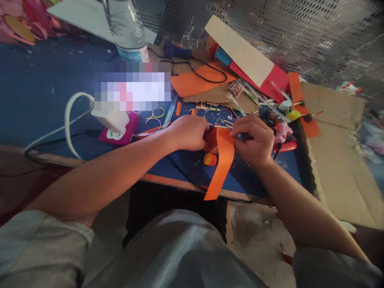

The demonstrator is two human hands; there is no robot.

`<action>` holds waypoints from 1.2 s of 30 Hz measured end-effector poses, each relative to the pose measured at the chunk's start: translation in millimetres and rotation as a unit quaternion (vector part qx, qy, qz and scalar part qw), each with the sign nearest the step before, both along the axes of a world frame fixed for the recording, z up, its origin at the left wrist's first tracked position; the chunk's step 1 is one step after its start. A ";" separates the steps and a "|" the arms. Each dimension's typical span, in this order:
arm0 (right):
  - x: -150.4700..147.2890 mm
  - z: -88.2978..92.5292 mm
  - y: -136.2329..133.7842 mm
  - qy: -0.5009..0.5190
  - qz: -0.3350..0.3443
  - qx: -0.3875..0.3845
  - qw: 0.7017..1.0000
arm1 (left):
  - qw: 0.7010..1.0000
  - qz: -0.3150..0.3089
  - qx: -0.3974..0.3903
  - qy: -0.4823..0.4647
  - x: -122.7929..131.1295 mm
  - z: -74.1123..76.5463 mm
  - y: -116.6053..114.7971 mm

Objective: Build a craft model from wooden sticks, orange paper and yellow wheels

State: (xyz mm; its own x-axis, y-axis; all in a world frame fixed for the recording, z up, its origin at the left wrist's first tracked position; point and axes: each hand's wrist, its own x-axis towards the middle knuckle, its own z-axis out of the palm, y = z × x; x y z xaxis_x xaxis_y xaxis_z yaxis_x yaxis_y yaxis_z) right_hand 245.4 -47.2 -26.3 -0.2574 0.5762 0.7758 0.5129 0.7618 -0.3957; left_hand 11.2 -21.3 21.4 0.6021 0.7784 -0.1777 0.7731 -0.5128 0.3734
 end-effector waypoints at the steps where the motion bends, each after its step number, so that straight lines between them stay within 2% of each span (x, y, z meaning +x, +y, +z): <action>1: 0.1 0.4 -0.1 -0.010 -0.010 -0.002 1.000 | 1.000 0.000 0.000 0.001 0.1 0.0 0.2; 6: -0.5 0.1 -1.1 0.002 -0.003 0.004 1.000 | 1.000 0.003 -0.013 -0.002 -0.3 0.3 0.2; 11: 1.7 -0.6 -2.7 -0.012 -0.007 -0.028 1.000 | 1.000 0.006 0.010 0.001 -0.8 -1.1 -0.7; 18: 6.9 7.9 -7.4 -0.028 0.048 -0.049 0.997 | 1.000 -0.001 0.009 0.002 -1.4 -1.4 0.3; 23: 1.8 4.9 -4.9 -0.019 0.008 -0.046 0.999 | 1.000 -0.002 0.008 0.012 -1.2 -1.5 1.3; 28: -1.6 2.2 -3.5 -0.005 0.009 -0.050 0.999 | 1.000 0.000 0.005 0.013 -1.2 -0.9 0.9; 36: 12.9 17.7 -8.5 -0.019 0.088 -0.067 0.994 | 1.000 0.000 0.005 0.009 -0.9 0.8 0.5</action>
